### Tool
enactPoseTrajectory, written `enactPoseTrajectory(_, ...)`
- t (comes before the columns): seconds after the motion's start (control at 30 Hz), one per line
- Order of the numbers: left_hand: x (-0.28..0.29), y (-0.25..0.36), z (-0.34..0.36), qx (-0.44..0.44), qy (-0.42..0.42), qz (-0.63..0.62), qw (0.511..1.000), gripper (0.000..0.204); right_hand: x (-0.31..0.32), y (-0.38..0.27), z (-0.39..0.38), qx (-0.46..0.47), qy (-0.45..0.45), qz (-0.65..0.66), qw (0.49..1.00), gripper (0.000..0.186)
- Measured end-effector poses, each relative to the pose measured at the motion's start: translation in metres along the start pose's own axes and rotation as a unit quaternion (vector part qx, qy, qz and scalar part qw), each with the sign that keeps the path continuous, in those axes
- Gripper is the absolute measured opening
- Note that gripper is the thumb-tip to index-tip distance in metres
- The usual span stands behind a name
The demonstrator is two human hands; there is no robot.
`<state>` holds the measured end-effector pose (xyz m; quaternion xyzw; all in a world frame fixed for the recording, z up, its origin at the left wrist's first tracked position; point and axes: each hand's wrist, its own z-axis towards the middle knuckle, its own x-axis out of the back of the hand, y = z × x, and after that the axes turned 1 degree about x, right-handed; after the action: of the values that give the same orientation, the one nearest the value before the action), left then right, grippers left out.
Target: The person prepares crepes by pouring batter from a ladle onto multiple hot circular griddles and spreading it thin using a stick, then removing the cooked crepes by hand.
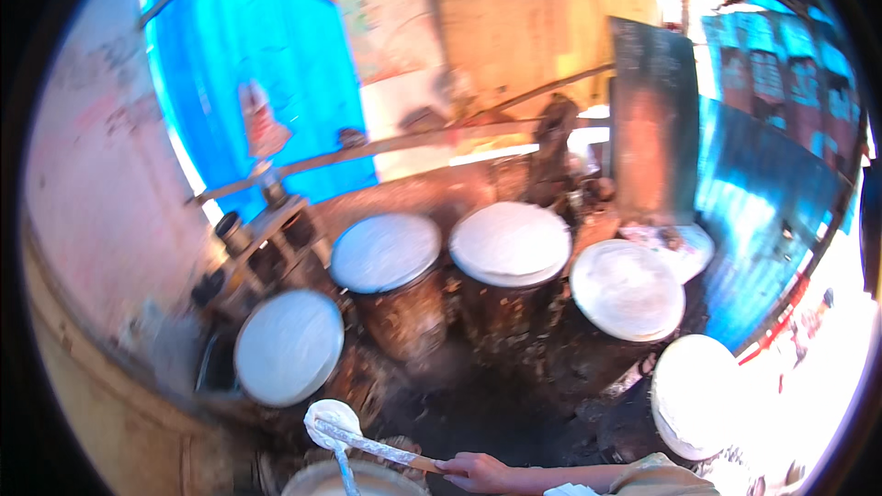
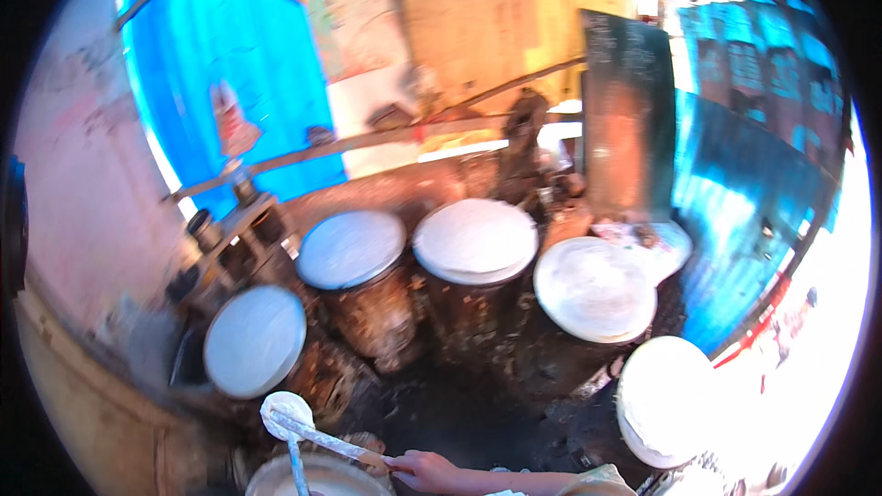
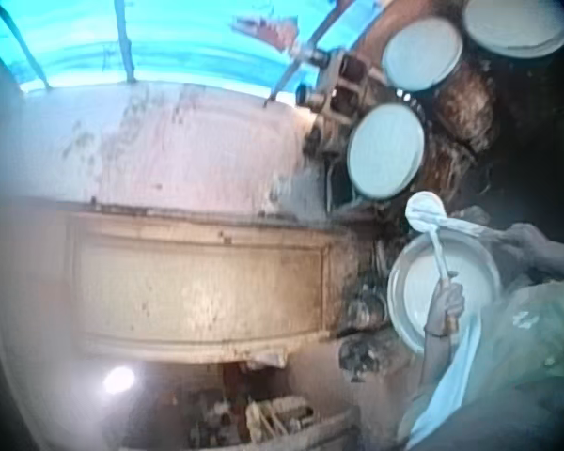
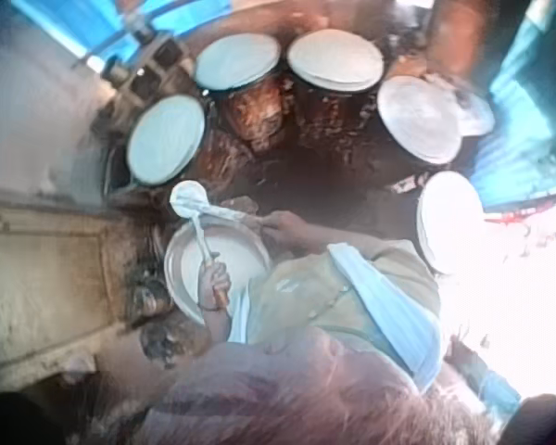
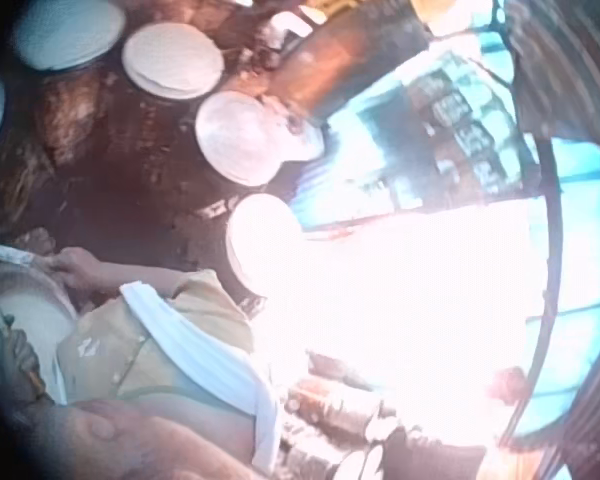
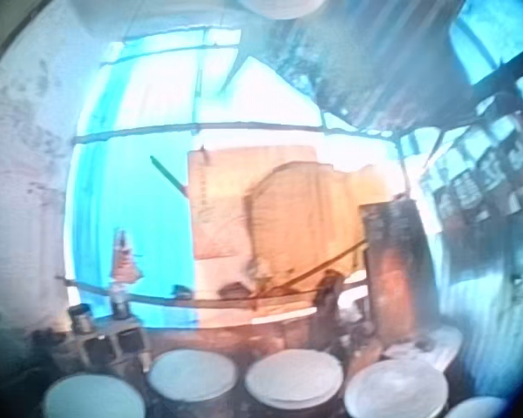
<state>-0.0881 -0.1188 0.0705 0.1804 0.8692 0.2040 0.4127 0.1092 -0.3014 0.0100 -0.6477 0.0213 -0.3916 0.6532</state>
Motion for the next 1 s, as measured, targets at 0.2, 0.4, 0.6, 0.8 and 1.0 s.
enactPoseTrajectory(0.2, -0.114, 0.006, 0.119, 0.191, -0.068, 0.153, 0.967, 0.009, 0.078, 0.051, -0.048, -0.021, 0.309, -0.062, 0.949, 0.031)
enactPoseTrajectory(0.4, -0.323, -0.062, 0.174, 0.246, -0.293, 0.335, 0.861, 0.022, 0.152, 0.087, -0.113, -0.121, 0.552, -0.064, 0.822, 0.022)
enactPoseTrajectory(0.6, -0.430, -0.189, 0.260, 0.301, -0.418, 0.430, 0.742, 0.026, 0.214, 0.125, -0.165, -0.260, 0.692, -0.046, 0.671, 0.021)
enactPoseTrajectory(0.8, -0.450, -0.317, 0.349, 0.207, -0.440, 0.498, 0.718, 0.045, 0.237, 0.190, -0.167, -0.320, 0.763, -0.001, 0.562, 0.020)
enactPoseTrajectory(1.0, -0.468, -0.339, 0.443, -0.111, -0.486, 0.714, 0.493, 0.051, 0.232, 0.255, -0.167, -0.287, 0.822, 0.018, 0.492, 0.015)
